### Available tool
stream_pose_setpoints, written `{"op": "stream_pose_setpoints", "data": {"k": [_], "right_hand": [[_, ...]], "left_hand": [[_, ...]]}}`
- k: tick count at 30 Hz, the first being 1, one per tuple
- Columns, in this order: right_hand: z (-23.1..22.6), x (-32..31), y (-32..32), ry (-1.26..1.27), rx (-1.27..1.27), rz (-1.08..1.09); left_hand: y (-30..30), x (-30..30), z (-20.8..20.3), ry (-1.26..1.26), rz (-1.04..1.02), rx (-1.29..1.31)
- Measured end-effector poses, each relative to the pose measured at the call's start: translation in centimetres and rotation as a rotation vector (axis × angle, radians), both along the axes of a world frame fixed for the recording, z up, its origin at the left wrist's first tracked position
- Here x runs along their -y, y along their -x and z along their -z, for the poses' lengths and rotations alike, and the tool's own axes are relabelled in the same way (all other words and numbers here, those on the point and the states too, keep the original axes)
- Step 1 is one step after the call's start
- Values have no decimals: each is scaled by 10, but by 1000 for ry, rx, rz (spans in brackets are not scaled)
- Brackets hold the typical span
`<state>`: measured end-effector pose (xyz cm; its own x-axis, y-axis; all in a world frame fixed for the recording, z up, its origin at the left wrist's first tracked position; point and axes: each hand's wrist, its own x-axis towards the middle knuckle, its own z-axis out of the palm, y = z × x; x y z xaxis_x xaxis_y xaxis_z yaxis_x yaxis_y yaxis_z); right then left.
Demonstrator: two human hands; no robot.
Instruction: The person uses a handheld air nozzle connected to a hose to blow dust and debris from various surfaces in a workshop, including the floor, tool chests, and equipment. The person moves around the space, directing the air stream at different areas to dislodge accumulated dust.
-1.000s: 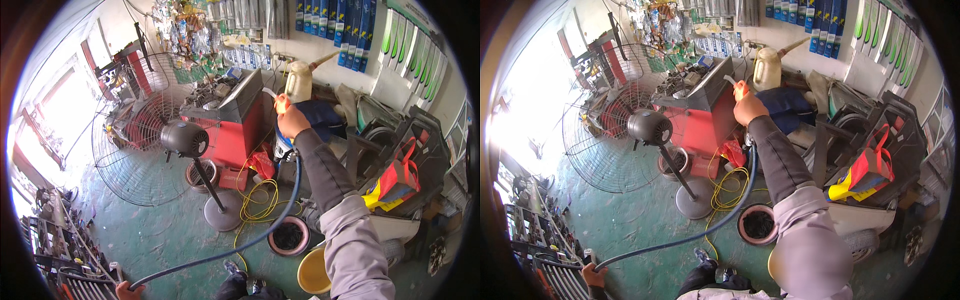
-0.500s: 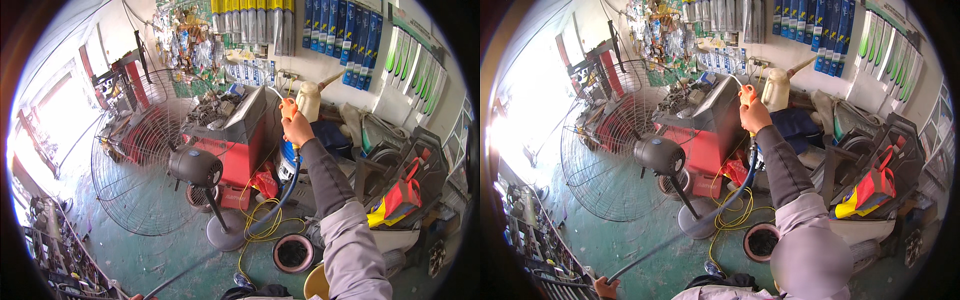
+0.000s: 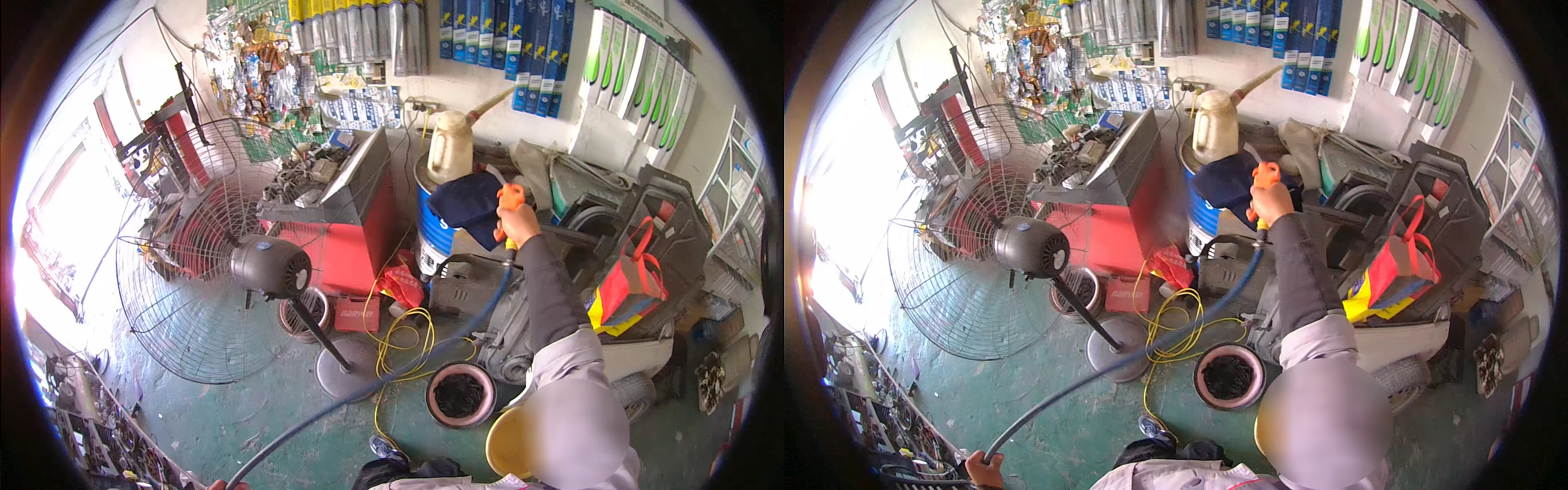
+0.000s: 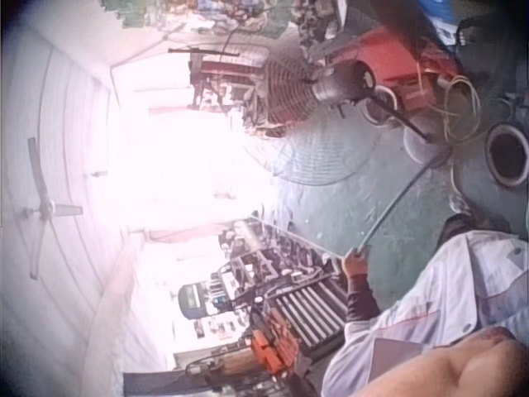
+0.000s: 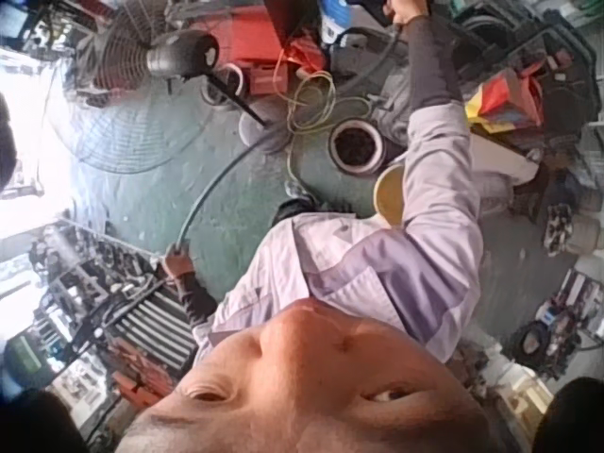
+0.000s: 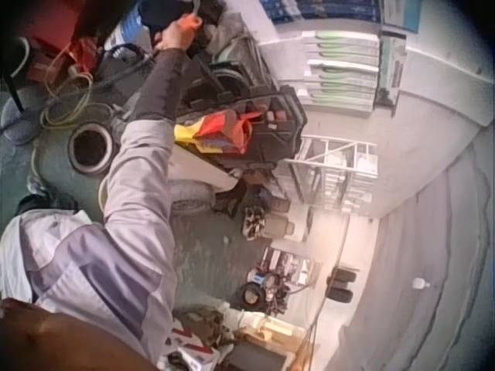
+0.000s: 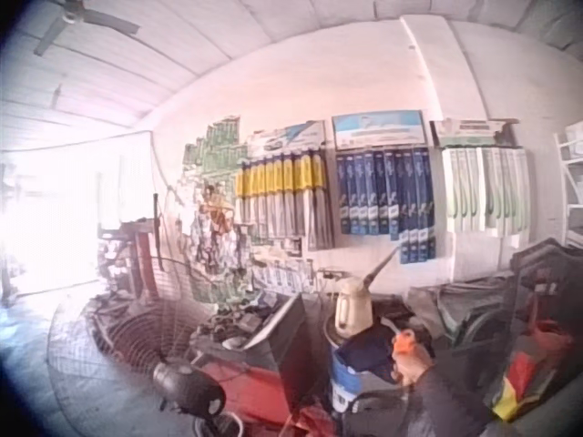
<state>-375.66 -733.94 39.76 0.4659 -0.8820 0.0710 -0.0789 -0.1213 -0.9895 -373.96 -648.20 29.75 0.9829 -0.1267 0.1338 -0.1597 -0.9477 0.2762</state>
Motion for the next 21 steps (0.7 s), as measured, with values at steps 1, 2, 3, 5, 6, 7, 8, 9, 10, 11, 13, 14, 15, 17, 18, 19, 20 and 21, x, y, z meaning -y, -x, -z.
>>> {"op": "stream_pose_setpoints", "data": {"k": [1, 2, 3, 5, 6, 7, 8, 9, 10, 11, 13, 14, 15, 17, 18, 19, 20, 21], "right_hand": [[11, 8, 19, -138, -30, -11], [19, 15, 38, -101, -7, 35], [26, 22, 57, -88, 5, 96], [39, 28, 86, -74, -76, 91], [48, 27, 103, -110, -135, -1], [57, 26, 119, -147, -191, -93], [66, 25, 133, -146, -188, -70], [77, 23, 146, -149, -191, -51], [88, 21, 158, -151, -196, -36], [100, 19, 168, -158, -195, -26], [127, 11, 186, -177, -194, -48], [144, 4, 195, -176, -183, -93], [163, -4, 202, -182, -174, -140], [201, -16, 214, -227, -228, -142], [222, -22, 218, -253, -260, -148], [245, -30, 221, -255, -260, -177], [268, -37, 225, -256, -261, -204], [291, -42, 229, -256, -261, -230]], "left_hand": [[4, 5, -4, -13, 26, 10], [6, 11, -9, -24, 53, 19], [12, 18, -11, -33, 78, 27], [25, 28, -17, -47, 49, -5], [29, 34, -19, 49, 15, 53], [32, 39, -21, 144, -19, 112], [38, 38, -27, 48, 28, 125], [43, 40, -29, 47, 41, 150], [47, 40, -30, 47, 48, 173], [50, 39, -31, 48, 54, 198], [59, 34, -34, 126, 16, 154], [62, 31, -35, 95, -3, 141], [67, 28, -37, 62, -22, 127], [72, 21, -39, 6, -23, 130], [76, 17, -40, -20, 1, 159], [80, 14, -40, -47, 24, 186], [84, 11, -39, 57, -4, 144], [87, 7, -40, 20, 10, 167]]}}
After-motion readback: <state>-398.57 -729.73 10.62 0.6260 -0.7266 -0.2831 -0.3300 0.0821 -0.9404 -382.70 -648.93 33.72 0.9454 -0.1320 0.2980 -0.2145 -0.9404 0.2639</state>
